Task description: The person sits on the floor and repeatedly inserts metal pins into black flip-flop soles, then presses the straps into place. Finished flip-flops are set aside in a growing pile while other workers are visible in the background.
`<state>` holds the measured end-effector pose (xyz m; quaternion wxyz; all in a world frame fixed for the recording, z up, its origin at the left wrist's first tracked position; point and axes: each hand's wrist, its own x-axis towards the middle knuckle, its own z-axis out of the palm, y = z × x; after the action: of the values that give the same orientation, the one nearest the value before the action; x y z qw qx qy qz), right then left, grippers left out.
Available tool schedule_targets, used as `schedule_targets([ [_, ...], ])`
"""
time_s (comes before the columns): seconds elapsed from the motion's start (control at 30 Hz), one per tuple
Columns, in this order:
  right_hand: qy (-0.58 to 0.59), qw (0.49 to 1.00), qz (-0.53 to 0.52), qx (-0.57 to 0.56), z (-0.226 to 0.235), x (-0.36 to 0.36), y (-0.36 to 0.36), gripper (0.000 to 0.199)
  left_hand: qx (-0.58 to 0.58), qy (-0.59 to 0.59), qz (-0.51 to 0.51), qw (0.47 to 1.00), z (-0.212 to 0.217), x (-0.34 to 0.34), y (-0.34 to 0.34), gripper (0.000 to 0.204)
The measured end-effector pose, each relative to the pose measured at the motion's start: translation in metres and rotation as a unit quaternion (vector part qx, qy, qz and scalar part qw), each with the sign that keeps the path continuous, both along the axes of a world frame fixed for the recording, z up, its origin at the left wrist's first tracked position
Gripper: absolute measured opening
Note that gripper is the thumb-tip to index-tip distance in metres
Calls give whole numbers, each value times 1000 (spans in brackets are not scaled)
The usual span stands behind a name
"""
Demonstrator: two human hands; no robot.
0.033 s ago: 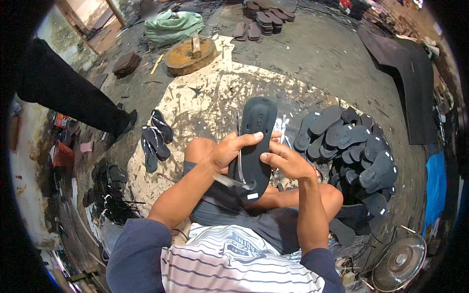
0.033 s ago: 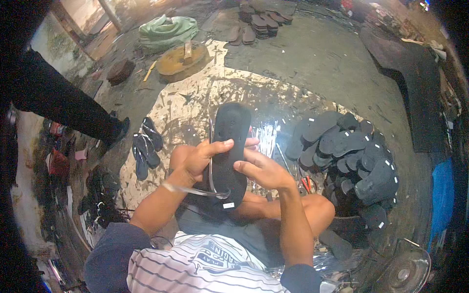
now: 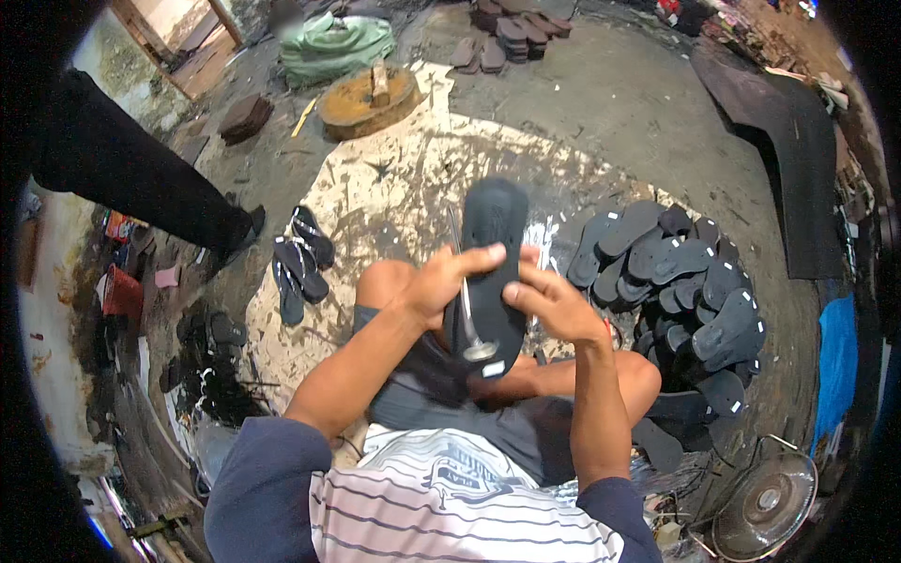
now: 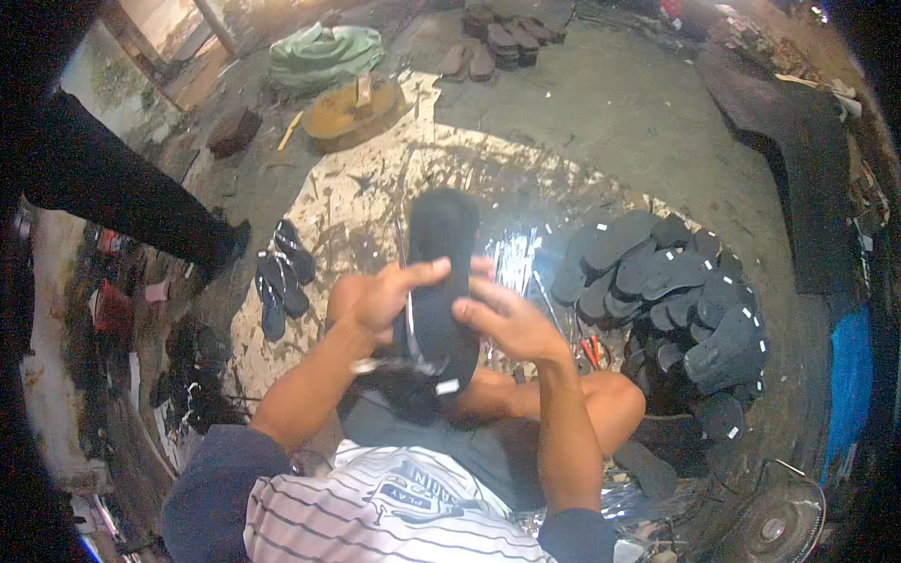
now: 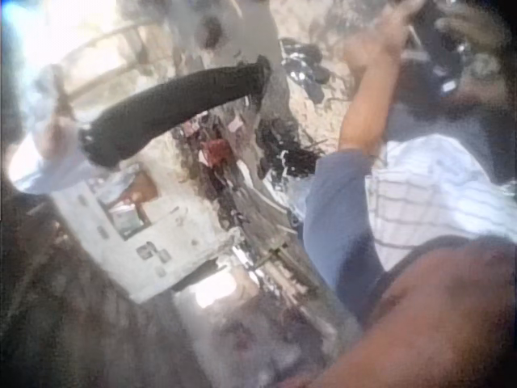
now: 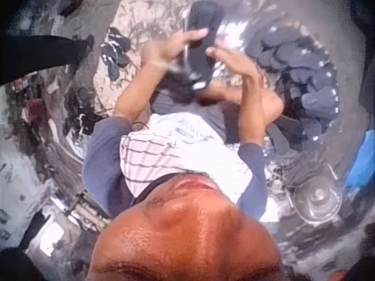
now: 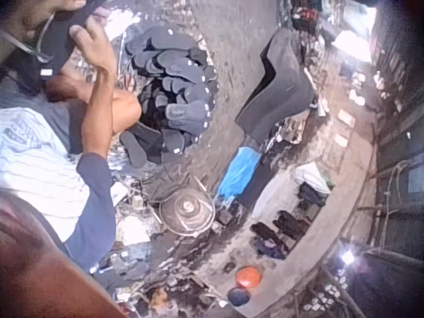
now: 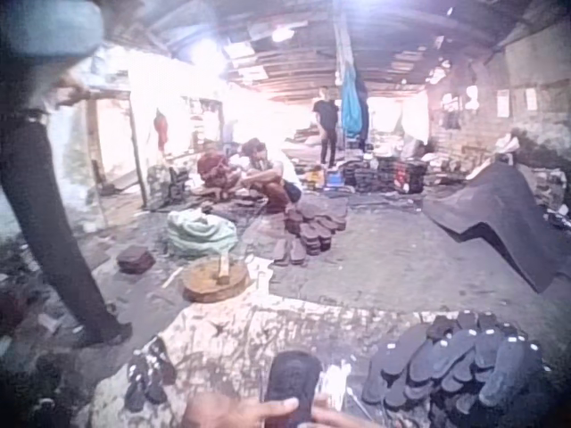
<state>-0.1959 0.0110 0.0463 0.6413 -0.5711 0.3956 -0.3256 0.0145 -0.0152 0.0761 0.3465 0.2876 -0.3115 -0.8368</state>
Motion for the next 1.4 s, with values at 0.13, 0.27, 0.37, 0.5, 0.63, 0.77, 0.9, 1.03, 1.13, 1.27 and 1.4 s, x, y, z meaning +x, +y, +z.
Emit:
schedule_targets([
  [0.13, 6, 934, -342, -105, -22, 20, 34, 21, -5, -39, 191, 981, -21, 13, -29, 39],
  [0.27, 185, 789, -388, -438, 15, 44, 24, 21, -88, -106, 291, 947, -47, -5, -37, 33],
  [0.37, -38, 843, -499, -199, -12, 26, -27, 23, -116, -85, 281, 949, -35, -12, -22, 33],
  [0.5, -75, 917, -384, -77, 1, 29, -19, 20, -165, -145, 257, 941, -34, -1, -7, 29],
  [0.63, 117, 930, -307, -167, 30, 39, 6, 16, -231, -169, 264, 921, -21, -3, 5, 24],
  [0.77, 144, 913, -312, -218, 36, 47, 6, 14, -262, -231, 251, 903, -23, -1, 17, 27],
  [0.9, 173, 878, -337, -292, 28, 51, 10, 14, -305, -244, 246, 887, -26, -1, 25, 30],
  [1.03, 186, 864, -360, -297, 18, 56, 11, 13, -310, -229, 253, 887, -27, -9, 27, 30],
  [1.13, 195, 861, -347, -318, 17, 55, 11, 13, -346, -270, 249, 863, -33, -5, 28, 31],
  [1.27, 227, 857, -335, -319, 13, 53, 8, 14, -314, -323, 209, 868, -39, -5, 32, 32],
  [1.4, 231, 870, -329, -287, 5, 52, 3, 14, -335, -352, 198, 851, -41, -5, 37, 33],
])
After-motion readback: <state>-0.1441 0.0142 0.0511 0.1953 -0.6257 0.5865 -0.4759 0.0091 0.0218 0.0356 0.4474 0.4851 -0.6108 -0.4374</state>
